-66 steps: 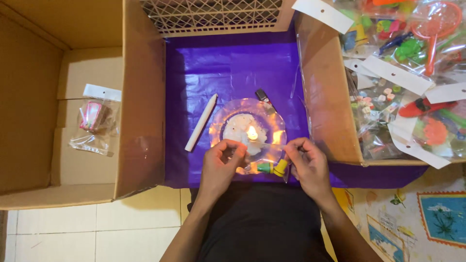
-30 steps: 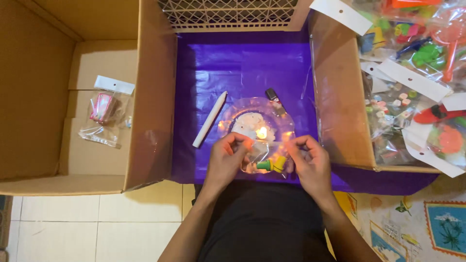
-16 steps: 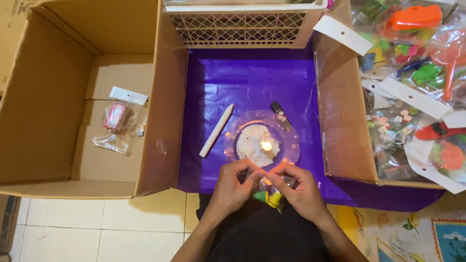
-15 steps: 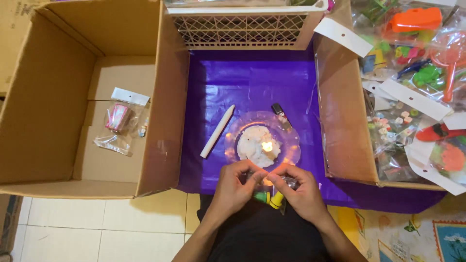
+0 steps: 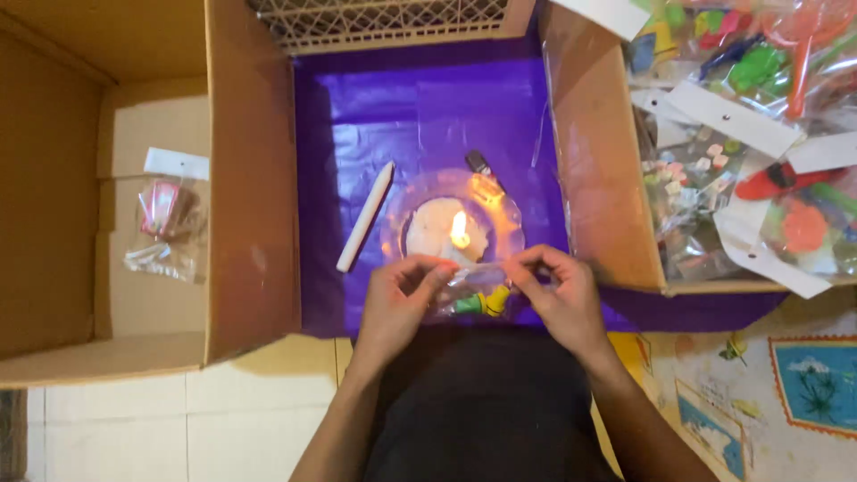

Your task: Sealing small plastic bags containing colorful items using a lighter

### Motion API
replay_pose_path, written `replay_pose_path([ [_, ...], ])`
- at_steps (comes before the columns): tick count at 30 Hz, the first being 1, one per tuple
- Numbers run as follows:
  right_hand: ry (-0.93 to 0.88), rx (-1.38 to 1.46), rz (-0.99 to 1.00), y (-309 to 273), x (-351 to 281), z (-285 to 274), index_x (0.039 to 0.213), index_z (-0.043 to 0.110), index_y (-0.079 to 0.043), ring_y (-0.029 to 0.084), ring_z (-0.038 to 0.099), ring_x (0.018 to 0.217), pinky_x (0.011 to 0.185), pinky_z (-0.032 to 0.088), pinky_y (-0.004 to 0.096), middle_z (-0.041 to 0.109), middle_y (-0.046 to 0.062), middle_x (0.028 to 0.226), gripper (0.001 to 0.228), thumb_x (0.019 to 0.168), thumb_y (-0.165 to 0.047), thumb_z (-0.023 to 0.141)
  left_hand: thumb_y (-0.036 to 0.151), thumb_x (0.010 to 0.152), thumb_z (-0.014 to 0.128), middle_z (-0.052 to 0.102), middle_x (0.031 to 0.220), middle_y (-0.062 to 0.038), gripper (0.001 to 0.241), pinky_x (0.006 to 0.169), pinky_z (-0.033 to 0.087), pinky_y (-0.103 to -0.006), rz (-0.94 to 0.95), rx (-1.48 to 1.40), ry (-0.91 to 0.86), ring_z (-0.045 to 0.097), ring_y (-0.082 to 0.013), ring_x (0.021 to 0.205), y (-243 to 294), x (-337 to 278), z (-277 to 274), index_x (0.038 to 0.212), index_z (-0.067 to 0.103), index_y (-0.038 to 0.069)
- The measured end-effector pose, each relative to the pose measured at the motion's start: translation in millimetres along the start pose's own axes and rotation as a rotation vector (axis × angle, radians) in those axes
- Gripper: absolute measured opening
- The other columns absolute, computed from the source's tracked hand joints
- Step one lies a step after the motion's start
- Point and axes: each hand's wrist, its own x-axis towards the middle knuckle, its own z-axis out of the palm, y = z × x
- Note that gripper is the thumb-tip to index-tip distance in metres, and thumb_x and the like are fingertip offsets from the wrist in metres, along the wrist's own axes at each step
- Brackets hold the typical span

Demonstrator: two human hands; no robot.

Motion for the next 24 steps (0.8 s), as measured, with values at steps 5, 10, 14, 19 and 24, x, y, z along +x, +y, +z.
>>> replay_pose_path([
  [5,0.085,0.025,0.029,0,7,8,0.080,0.073,-0.004,0.012,0.064,0.058,0.065,0.056,0.027,0.068,0.009,0.058,0.010,0.089,-0.008,0.075,0.013,0.092,0.076,0.075,0.069,-0.005,0.009,0.063,0.058,-0.0259,0.035,0.145,0.051,0.062,-0.0094,0.066,10,3,-5,0.093,0.083,0.008],
  [10,0.066,0.144,0.035,-4,18,28,0.081,0.073,0.000,0.012,0.066,0.053,0.057,0.059,0.026,0.067,0.009,0.057,0.011,0.091,-0.005,0.073,0.017,0.090,0.079,0.078,0.070,-0.006,0.008,0.065,0.058,-0.0242,0.076,0.205,0.134,0.066,-0.0092,0.065,-1,13,-22,0.091,0.082,0.009],
  [14,0.085,0.126,0.052,5,19,27,0.084,0.073,0.002,0.015,0.067,0.051,0.055,0.057,0.026,0.066,0.013,0.058,0.010,0.091,-0.004,0.072,0.015,0.090,0.076,0.078,0.073,-0.013,0.012,0.063,0.059,-0.0264,0.061,0.104,0.133,0.071,-0.0147,0.064,4,17,-20,0.091,0.077,0.003],
  [19,0.168,0.065,0.075,39,16,19,0.085,0.072,-0.001,0.010,0.064,0.057,0.060,0.054,0.023,0.063,0.009,0.059,0.009,0.092,-0.006,0.070,0.011,0.090,0.073,0.075,0.065,-0.013,0.010,0.050,0.056,-0.0224,0.034,0.049,0.113,0.062,-0.0108,0.046,17,15,-3,0.088,0.076,0.001],
  [24,0.138,0.165,0.066,24,23,44,0.089,0.071,0.004,0.015,0.068,0.050,0.049,0.056,0.025,0.067,0.015,0.063,0.011,0.092,-0.007,0.072,0.013,0.090,0.076,0.076,0.071,-0.009,0.010,0.062,0.057,-0.0232,0.075,0.100,0.166,0.066,-0.0093,0.064,-3,24,-26,0.089,0.077,0.003],
])
